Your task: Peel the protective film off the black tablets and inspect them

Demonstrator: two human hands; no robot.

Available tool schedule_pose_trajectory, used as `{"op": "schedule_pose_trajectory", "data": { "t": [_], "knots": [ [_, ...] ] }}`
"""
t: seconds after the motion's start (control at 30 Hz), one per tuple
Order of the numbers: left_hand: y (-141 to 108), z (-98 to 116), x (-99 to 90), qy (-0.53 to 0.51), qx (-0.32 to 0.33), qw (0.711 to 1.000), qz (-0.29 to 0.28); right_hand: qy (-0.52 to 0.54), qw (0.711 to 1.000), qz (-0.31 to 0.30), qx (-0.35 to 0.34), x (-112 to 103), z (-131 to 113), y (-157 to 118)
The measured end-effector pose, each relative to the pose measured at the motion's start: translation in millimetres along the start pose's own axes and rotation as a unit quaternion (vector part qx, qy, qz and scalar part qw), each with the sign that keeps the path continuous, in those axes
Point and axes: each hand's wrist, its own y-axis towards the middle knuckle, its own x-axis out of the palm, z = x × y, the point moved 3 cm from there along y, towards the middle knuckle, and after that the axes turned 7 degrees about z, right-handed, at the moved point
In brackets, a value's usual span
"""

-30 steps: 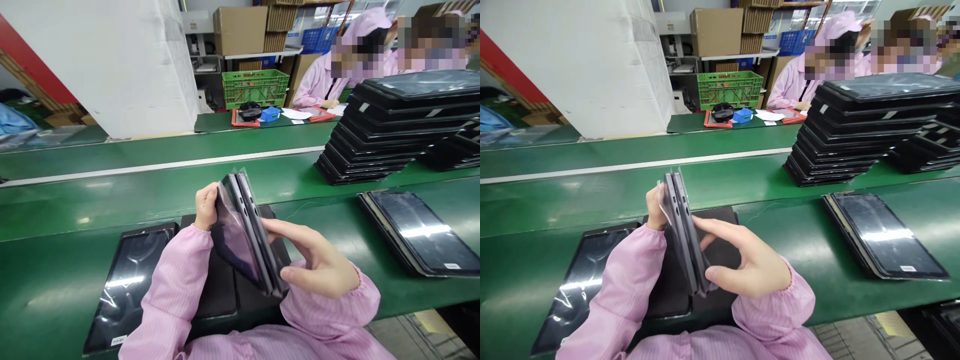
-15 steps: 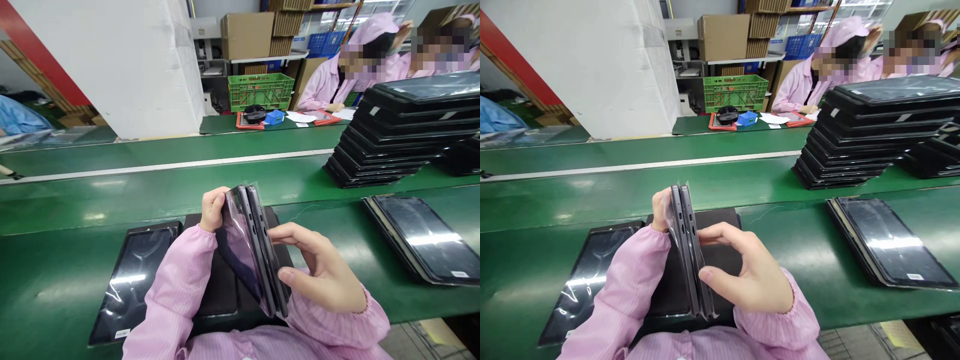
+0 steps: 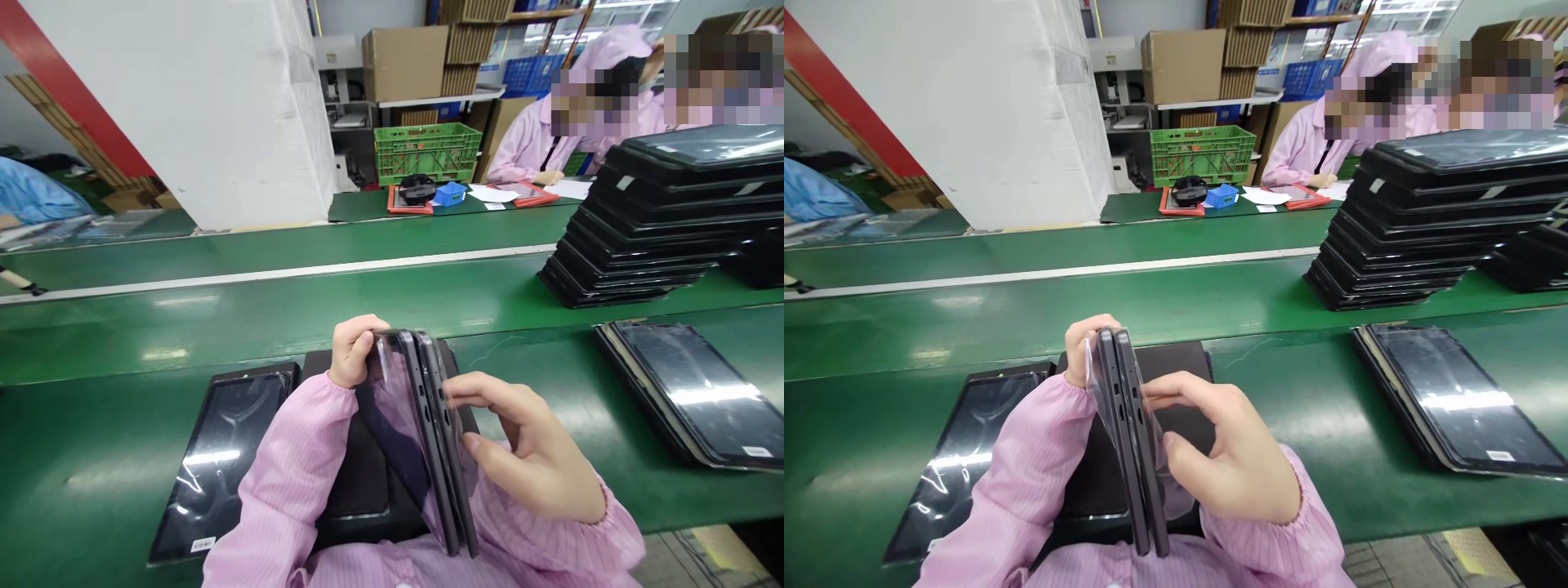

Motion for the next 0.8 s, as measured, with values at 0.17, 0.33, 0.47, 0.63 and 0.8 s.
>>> {"op": "schedule_pose_trajectory", "data": {
  "t": [0.17,0.33,0.47,0.63,0.8],
  "knots": [
    [0.2,-0.3,0.4,0.011,0.009,1.000,-0.004,-0.003,1.000,-0.009,-0.030,-2.5,-3.1,-2.7],
    [-1.6,-1.5,-0.6,0.003,0.012,1.000,-0.002,-0.025,0.998,0.010,-0.055,0.4,-9.3,-3.9],
    [-1.2,1.4,-0.5,-0.001,0.013,1.000,-0.005,-0.067,0.996,0.029,-0.053,6.3,-12.0,-4.6],
    [0.5,6.8,1.4,0.013,0.007,1.000,-0.007,-0.090,0.995,0.033,-0.024,12.8,-10.8,-5.5],
    [0.4,8.4,2.3,0.008,0.010,1.000,-0.010,-0.125,0.991,0.042,-0.008,15.6,-10.9,-6.1]
  ]
}}
